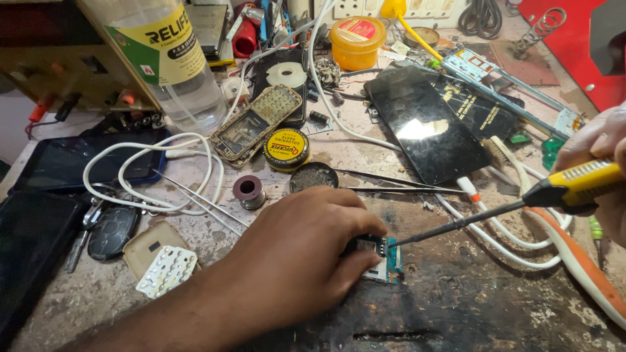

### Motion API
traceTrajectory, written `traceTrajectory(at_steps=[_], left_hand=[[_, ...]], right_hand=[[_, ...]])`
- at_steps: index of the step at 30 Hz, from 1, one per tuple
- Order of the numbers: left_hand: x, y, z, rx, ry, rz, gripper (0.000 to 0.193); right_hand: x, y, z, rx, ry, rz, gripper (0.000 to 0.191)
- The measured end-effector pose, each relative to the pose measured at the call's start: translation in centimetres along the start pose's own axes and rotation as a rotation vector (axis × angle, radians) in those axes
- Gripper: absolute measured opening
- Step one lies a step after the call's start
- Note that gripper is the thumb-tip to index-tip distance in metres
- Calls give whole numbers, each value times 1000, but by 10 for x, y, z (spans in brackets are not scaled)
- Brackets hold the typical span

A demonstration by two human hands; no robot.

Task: The person selects a small black electronic component from a plastic bag and places it onto a green circuit board. They then use a soldering iron and tweezers to solder the component onto the board, applying flux and making precise connections.

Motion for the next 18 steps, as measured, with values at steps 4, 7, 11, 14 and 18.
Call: traceTrajectory(at_steps=[4,7,11,14,18], left_hand=[[0,1,2,10,17,4,25],[0,1,1,-14,22,-16,21],[-2,0,-3,-49,14,-25,19],[-4,-1,-5,-93,-24,-36,14],[-6,0,-6,-115,-20,-14,12]], right_hand=[[11,-11,-5,14,-150,-133,16],[18,-13,-7,28,-67,-89,14],[20,-11,-11,11,-39,-81,12],[17,-9,-10,-4,-31,-83,11],[13,-3,-6,-32,-11,-92,12]])
Point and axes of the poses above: each hand's wrist, its own y-axis away from the middle knuckle, its own z-axis out of the back of the hand, x = y × z, the point moved 1 cm from there along -y, towards the middle knuckle, and after that the axes turned 9 degrees about -x, right-handed, at the moved point
